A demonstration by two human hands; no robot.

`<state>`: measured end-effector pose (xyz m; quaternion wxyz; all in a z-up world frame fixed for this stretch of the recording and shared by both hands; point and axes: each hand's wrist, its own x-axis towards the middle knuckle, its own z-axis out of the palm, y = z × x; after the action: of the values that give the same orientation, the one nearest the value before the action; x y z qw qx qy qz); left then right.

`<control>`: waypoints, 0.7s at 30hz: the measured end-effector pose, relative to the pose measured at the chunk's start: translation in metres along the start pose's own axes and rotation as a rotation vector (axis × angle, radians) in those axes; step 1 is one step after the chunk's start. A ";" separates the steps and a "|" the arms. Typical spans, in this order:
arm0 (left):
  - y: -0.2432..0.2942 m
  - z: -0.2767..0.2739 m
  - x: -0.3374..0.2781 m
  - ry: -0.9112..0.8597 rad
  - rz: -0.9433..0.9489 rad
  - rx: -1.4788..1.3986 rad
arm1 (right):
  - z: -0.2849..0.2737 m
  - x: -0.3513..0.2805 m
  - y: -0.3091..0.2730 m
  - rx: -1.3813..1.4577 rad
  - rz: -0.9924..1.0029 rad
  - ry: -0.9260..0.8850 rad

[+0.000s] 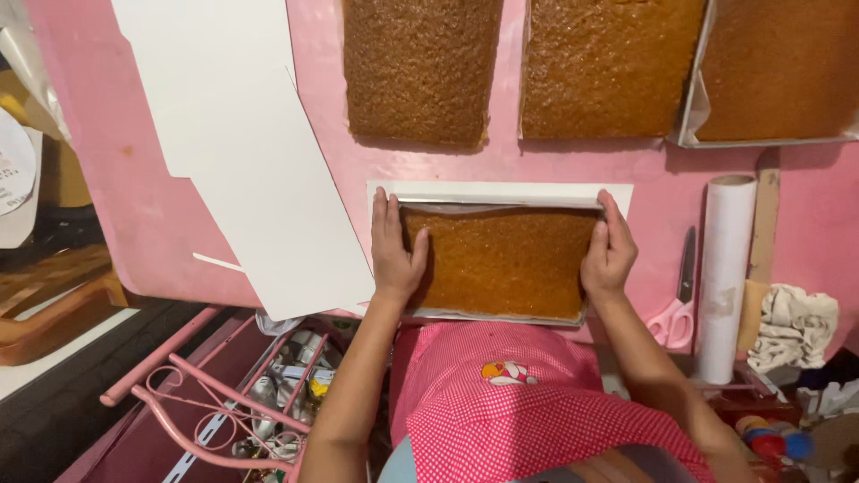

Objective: The person trims the edges of cake slabs in rectangular pans using a knife and then cuts strips of white paper with scissors.

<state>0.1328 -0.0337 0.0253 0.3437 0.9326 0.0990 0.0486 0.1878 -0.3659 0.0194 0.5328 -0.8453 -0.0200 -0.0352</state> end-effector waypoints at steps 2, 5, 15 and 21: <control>-0.001 0.001 0.000 0.015 -0.012 -0.031 | 0.001 0.003 -0.006 -0.005 0.023 0.002; -0.002 -0.001 0.002 0.027 -0.020 -0.086 | 0.004 0.004 -0.007 -0.002 0.069 0.018; 0.000 -0.005 0.008 0.037 -0.047 -0.183 | 0.009 0.009 -0.009 -0.012 0.081 0.038; 0.005 -0.007 0.009 0.058 -0.040 -0.213 | 0.008 0.008 -0.006 -0.042 0.107 0.038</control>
<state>0.1416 -0.0311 0.0339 0.4386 0.8869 0.1219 0.0790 0.1958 -0.3565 0.0222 0.5163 -0.8553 0.0359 -0.0230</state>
